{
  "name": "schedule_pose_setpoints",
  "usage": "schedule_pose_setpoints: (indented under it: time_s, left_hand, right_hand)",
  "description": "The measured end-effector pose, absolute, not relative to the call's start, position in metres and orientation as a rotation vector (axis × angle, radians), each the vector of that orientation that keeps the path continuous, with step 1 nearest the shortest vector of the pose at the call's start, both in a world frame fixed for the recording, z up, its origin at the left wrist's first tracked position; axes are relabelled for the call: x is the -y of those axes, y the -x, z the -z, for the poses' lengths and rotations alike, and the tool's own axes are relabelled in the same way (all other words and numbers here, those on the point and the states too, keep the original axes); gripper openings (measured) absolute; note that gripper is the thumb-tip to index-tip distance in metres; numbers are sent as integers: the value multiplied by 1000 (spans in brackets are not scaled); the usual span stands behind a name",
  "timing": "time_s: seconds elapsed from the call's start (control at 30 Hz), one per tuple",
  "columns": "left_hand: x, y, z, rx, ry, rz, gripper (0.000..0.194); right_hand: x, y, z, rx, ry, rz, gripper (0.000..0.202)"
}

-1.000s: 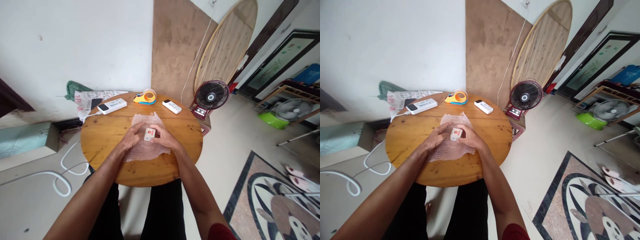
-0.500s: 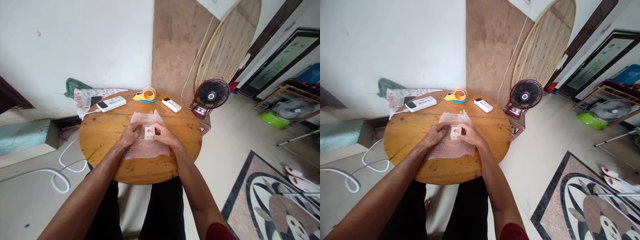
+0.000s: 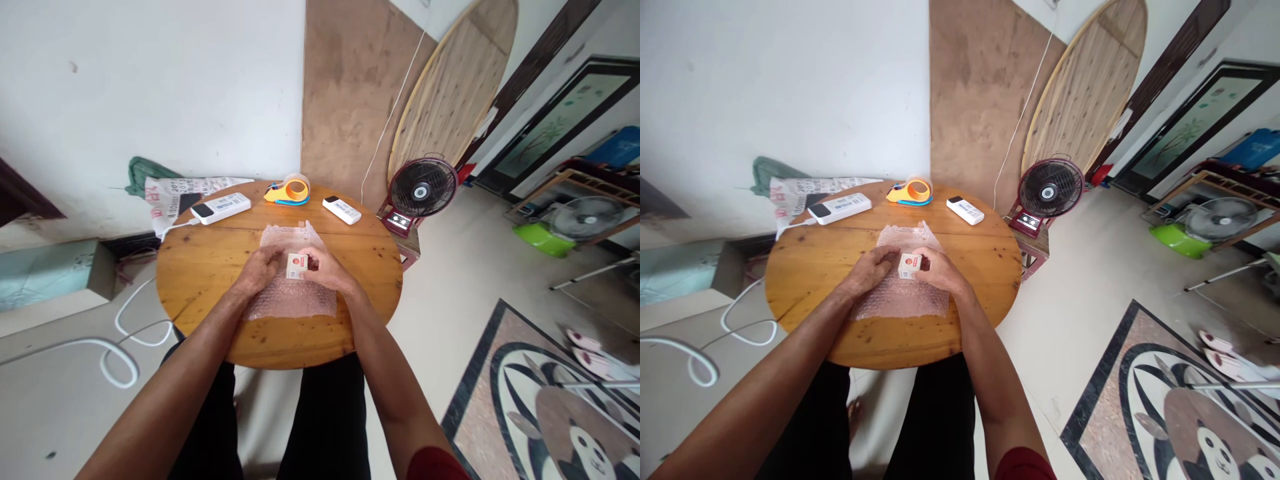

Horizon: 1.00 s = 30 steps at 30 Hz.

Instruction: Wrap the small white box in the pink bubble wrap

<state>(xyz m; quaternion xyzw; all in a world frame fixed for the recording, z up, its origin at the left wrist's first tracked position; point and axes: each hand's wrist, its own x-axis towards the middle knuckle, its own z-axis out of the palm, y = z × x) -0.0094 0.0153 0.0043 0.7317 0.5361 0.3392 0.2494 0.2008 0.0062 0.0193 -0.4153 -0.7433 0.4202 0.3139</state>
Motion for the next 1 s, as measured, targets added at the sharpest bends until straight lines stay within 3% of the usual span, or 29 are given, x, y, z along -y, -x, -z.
schedule_pose_setpoints:
  time_s: [0.5,0.7,1.0]
  left_hand:
    - [-5,9,-19,-1639,-1947,-937,50]
    - [47,22,-48,-1487,-2516,-656,40]
    - [105,19,-31,-1525,-2837,-476,34]
  right_hand:
    - [-11,-205,-12,1894,1014,-1230,48]
    - [-11,-204,-12,1862,966,-1283,50]
    - [-11,-204,-11,1843,973,-1237,43]
